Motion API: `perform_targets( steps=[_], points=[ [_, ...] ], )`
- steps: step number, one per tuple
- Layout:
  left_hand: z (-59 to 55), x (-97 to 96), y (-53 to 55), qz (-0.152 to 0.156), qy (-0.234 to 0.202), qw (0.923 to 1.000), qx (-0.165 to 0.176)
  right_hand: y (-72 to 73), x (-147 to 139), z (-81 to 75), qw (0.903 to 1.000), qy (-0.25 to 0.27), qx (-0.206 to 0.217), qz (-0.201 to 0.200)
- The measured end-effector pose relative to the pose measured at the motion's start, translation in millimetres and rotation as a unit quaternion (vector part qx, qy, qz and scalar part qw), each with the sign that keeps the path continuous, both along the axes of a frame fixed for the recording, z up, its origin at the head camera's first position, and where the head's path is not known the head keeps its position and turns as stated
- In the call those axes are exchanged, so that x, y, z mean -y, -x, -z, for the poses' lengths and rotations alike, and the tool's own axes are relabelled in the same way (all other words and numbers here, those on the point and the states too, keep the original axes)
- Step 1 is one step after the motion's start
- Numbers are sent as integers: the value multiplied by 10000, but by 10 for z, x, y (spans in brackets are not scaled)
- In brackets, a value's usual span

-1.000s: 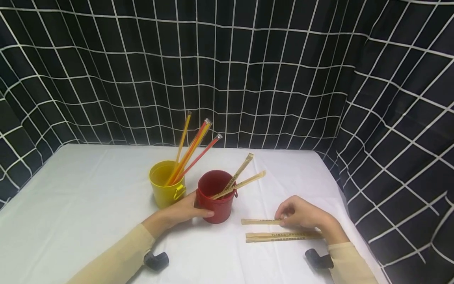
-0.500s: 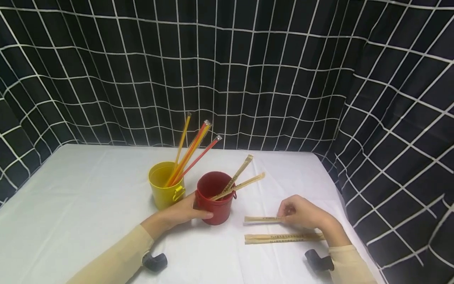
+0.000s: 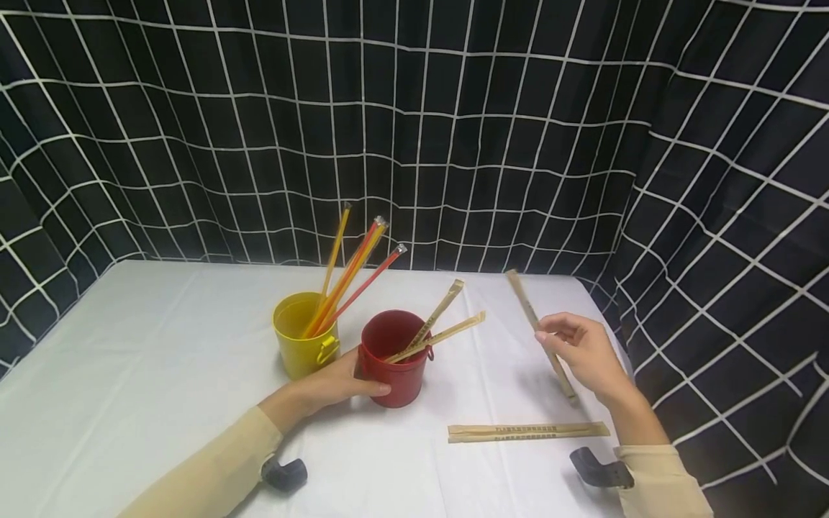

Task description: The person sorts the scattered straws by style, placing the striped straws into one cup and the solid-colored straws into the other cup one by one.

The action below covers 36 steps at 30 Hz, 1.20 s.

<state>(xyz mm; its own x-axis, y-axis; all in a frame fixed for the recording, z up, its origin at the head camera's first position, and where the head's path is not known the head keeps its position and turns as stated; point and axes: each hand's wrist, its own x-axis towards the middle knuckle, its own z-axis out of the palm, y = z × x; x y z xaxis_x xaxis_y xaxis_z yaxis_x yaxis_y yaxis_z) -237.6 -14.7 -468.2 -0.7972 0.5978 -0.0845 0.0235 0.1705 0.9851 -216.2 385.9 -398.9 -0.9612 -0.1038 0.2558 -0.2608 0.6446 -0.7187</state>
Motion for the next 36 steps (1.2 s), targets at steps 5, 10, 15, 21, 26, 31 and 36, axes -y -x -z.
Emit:
perform_targets(
  steps=[5,10,15,21,26,31,36],
  points=[
    [-14,-3,-6,15,29,10000,-23,-11,-8,-54,9921,1243,98,102],
    [-23,-3,-10,39,-25,10000,-49,-10,2,-82,9726,2311,196,-149],
    [-24,0,-10,9,6,10000,-28,-23,23,-99,9437,3233,333,-614],
    [-17,-5,-8,23,24,10000,-63,-76,51,-153,9120,3941,397,-1067],
    [3,4,-16,61,-15,10000,-20,-154,117,-204,8881,4442,70,-1181],
    [-1,-6,-34,107,-62,9999,-23,-217,181,-288,8679,4806,-483,-1156],
    [-10,2,-25,24,6,10000,-8,-224,236,-390,8454,5109,-777,-1351]
  ],
)
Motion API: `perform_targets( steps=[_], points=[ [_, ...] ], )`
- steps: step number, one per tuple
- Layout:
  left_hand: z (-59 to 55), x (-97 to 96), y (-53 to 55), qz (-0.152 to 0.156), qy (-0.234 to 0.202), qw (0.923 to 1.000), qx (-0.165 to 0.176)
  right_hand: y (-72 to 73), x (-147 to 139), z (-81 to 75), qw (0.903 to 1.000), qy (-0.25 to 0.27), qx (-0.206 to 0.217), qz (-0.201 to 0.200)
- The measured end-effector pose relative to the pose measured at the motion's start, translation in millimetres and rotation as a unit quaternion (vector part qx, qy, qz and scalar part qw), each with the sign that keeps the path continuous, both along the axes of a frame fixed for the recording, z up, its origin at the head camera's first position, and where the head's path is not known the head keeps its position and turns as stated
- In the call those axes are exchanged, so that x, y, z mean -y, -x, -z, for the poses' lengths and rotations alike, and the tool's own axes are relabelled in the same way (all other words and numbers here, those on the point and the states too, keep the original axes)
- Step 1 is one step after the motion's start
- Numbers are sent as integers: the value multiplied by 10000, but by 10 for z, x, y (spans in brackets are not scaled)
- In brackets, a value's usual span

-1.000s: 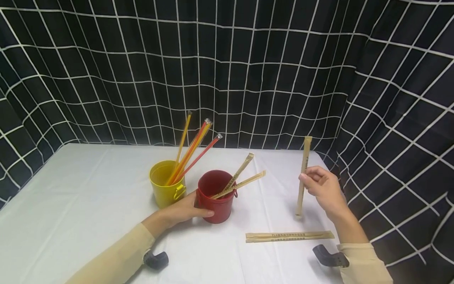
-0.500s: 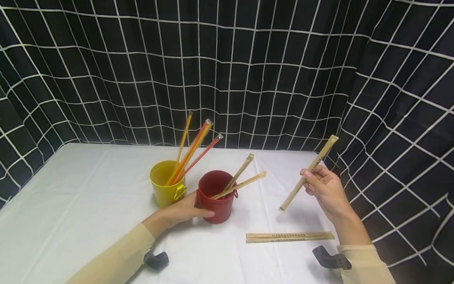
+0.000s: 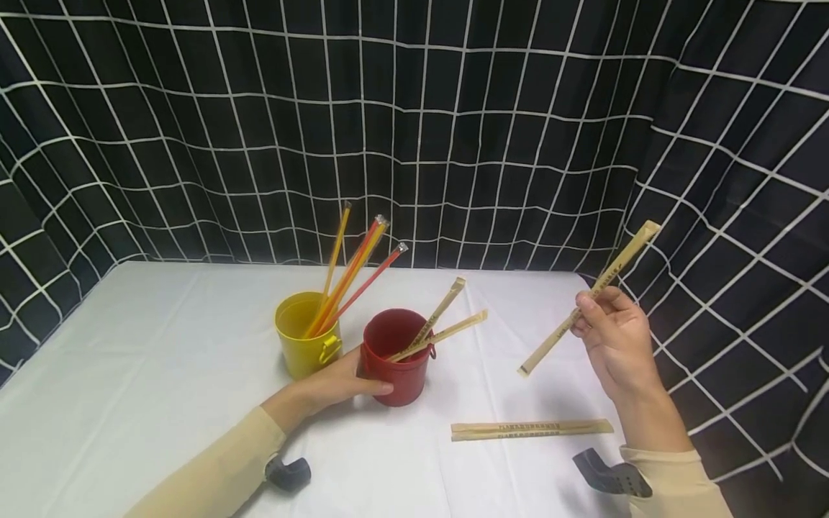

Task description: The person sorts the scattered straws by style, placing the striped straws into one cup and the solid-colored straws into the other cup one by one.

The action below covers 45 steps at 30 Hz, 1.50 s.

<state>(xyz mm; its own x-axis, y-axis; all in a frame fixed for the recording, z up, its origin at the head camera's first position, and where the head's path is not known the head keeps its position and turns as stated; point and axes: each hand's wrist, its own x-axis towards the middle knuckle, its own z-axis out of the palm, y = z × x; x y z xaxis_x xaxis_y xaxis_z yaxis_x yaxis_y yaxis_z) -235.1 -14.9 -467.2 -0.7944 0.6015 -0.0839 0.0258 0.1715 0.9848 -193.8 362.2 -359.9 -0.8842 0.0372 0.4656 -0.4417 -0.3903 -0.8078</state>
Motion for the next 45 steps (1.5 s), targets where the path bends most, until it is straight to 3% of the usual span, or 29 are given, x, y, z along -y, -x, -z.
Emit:
perform_targets(
  steps=[4,15,21,26,29,34,40,45],
  points=[
    [-9,16,13,-49,89,9999,57,-9,79,-106,9990,167,-270,-325],
    [0,83,55,-66,76,9999,29,36,493,-435,9904,645,-964,-756],
    [-12,72,45,-16,9,10000,-28,88,636,-424,9882,997,-953,-666],
    [-4,46,-14,-58,34,10000,14,51,690,-350,9913,977,-776,-416],
    [14,11,-42,-14,51,10000,68,1,723,-330,9929,829,-816,-264],
    [20,-18,-46,-64,-10,10000,38,-31,822,-353,9950,124,-987,-85],
    [1,-14,-40,-88,53,9999,65,-92,943,-317,9925,-540,-1091,-72],
    [-10,-21,-12,-44,24,10000,12,-100,1025,-260,9870,-1299,-934,147]
  ],
)
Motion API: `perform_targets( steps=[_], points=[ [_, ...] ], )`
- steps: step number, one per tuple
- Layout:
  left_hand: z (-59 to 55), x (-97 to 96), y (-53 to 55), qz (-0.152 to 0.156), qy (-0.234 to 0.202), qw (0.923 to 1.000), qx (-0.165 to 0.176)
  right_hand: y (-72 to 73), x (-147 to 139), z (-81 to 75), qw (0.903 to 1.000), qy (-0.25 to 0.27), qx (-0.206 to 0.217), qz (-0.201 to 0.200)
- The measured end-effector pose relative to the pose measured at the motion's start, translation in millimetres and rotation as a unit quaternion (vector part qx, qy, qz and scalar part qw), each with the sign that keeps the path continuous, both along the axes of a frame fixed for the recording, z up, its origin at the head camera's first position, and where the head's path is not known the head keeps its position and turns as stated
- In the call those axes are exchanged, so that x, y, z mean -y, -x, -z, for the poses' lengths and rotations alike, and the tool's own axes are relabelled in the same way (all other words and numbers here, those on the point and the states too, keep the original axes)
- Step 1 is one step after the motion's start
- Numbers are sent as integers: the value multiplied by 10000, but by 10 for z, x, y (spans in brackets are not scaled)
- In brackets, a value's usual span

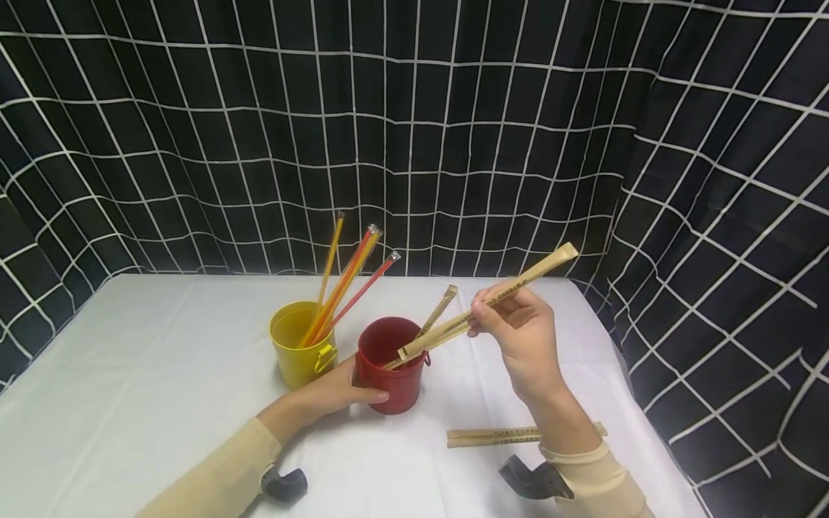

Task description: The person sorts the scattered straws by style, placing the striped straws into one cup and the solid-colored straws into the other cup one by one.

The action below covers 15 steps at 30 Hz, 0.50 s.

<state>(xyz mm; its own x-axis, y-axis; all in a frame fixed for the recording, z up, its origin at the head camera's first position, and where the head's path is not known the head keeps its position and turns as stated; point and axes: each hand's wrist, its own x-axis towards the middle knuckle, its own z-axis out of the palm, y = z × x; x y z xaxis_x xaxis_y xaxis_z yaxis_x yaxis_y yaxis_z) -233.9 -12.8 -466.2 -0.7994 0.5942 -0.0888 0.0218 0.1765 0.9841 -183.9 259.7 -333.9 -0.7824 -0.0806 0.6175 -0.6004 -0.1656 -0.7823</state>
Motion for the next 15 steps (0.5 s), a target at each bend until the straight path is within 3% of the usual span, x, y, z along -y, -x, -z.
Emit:
perform_targets(
  steps=[6,15],
  points=[
    [-14,17,26,-37,4,10000,-35,79,71,111,9974,-673,-133,215],
    [-9,4,-6,-105,177,9998,73,137,84,242,9924,-1000,-67,719]
  ],
)
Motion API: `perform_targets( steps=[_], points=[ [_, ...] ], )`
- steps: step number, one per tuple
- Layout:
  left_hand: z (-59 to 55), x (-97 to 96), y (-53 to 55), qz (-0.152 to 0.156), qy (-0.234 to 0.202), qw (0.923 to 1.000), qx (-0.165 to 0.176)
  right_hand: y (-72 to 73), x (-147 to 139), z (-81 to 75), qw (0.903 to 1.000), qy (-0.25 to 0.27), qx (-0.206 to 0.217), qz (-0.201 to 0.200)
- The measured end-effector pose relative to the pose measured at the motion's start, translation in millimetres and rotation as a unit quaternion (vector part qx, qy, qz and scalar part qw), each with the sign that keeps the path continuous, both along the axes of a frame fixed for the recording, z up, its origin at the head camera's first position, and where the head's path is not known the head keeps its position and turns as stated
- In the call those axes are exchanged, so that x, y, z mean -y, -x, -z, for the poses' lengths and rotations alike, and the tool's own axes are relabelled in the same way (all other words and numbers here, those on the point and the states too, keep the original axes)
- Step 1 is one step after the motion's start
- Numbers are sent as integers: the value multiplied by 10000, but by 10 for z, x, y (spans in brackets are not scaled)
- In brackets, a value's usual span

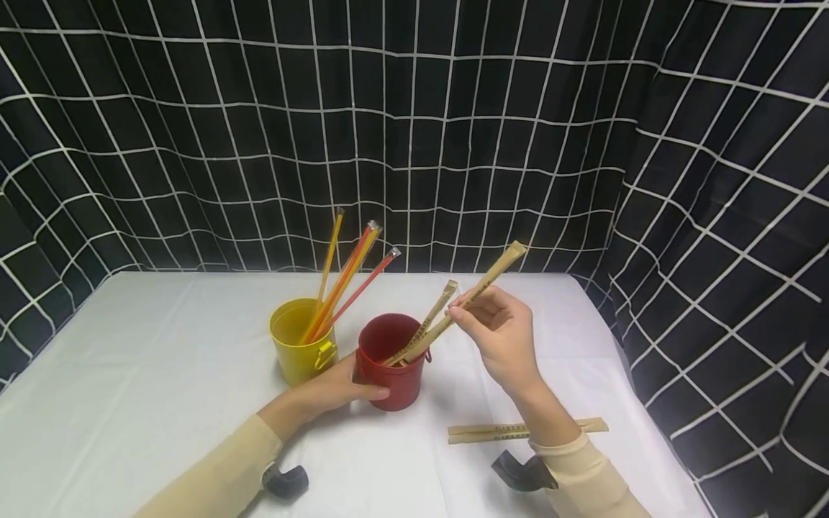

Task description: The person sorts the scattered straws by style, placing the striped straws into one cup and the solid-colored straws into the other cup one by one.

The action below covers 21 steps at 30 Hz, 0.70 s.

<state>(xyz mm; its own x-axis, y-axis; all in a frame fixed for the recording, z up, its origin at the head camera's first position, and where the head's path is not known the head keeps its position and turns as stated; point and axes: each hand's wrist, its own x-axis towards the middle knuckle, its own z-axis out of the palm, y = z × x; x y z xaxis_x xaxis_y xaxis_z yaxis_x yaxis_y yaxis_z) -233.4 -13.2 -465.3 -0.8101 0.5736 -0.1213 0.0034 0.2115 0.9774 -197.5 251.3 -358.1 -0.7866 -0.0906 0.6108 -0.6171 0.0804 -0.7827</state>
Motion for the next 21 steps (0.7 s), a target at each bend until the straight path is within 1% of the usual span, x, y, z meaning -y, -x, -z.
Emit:
perform_targets(
  steps=[5,10,13,17,21],
  points=[
    [0,-5,2,10,14,10000,-7,16,13,58,9991,-284,164,272],
    [27,-6,4,28,-50,10000,-41,71,34,148,9955,-646,551,426],
    [29,-8,2,44,-74,9999,-72,100,48,202,9913,-910,849,432],
    [23,-14,6,23,7,10000,-86,129,77,272,9823,-1280,1317,359],
    [15,-18,7,-5,32,10000,-75,157,97,340,9751,-1498,1616,250]
  ],
)
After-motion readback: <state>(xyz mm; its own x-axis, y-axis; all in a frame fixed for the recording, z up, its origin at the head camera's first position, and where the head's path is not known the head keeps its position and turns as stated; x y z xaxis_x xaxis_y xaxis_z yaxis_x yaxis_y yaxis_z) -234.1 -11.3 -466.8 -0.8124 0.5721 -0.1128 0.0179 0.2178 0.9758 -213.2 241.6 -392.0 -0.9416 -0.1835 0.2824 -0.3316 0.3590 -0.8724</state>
